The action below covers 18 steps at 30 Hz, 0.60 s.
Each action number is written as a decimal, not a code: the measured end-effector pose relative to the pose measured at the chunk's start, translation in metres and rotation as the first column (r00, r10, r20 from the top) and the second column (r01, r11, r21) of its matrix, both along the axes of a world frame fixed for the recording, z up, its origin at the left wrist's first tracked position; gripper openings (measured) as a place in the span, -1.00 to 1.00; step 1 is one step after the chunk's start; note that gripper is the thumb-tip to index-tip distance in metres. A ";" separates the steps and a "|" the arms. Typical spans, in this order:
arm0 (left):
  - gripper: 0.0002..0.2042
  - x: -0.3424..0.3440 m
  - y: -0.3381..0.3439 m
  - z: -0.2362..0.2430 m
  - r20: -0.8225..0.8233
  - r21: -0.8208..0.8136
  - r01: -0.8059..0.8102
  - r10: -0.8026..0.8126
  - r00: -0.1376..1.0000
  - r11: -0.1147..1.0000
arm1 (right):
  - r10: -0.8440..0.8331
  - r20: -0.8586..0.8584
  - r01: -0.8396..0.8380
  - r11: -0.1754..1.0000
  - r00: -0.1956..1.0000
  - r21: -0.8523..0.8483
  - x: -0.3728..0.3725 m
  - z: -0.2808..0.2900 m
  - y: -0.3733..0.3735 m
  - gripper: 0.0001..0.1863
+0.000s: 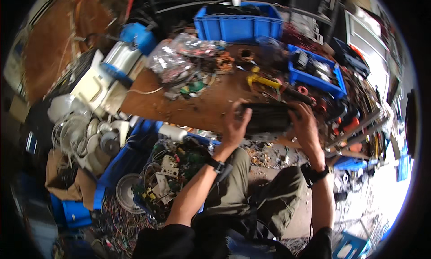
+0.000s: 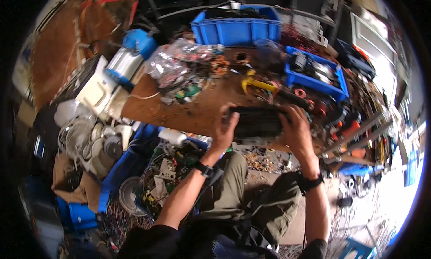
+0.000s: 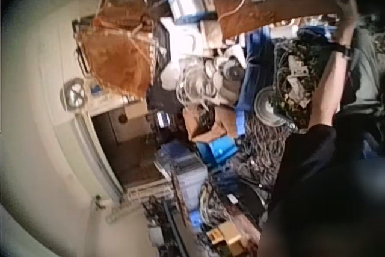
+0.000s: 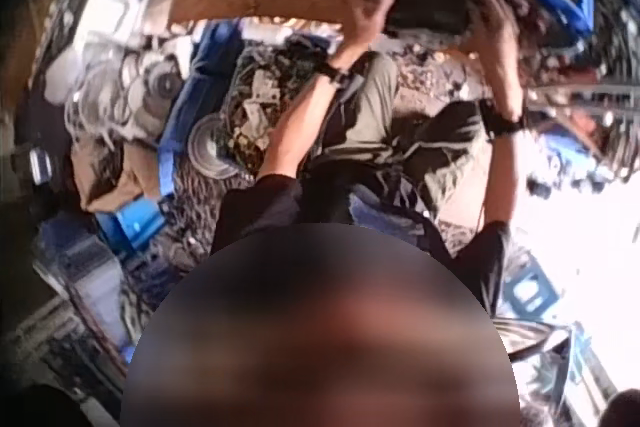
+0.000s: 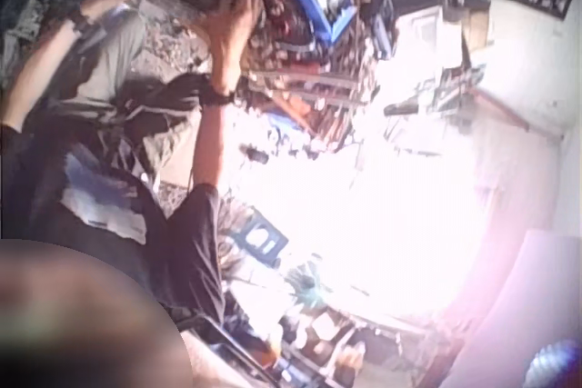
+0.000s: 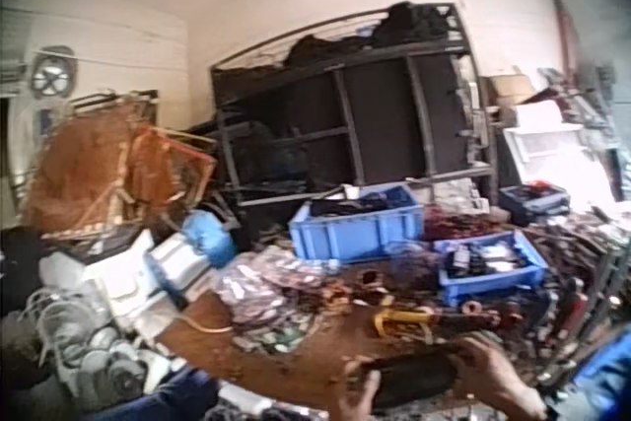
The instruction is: Dismantling an electric motor on a workbench using hand tools.
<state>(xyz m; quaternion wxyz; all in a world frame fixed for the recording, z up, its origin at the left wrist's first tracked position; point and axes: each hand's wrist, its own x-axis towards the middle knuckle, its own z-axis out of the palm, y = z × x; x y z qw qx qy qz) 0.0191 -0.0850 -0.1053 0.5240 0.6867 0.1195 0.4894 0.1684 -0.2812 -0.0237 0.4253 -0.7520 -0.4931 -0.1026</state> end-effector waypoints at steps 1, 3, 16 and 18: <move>-0.71 0.001 -0.002 0.001 0.012 -0.014 0.023 -0.023 1.000 1.000 | -0.003 0.014 0.003 1.000 1.000 -0.016 0.000 0.003 -0.003 -0.75; -0.71 -0.011 0.001 0.010 -0.024 0.083 -0.038 0.040 0.999 0.996 | -0.026 0.042 0.028 0.998 0.999 -0.049 -0.005 0.004 0.002 -0.75; -0.62 -0.007 0.003 0.006 0.009 0.060 -0.041 0.041 0.999 0.997 | -0.050 0.063 0.058 0.990 0.997 -0.129 -0.003 0.005 0.007 -0.76; -0.60 -0.008 0.002 0.008 -0.069 0.032 -0.027 0.029 0.997 0.999 | -0.055 0.047 0.061 0.990 0.997 -0.130 -0.003 0.005 0.005 -0.77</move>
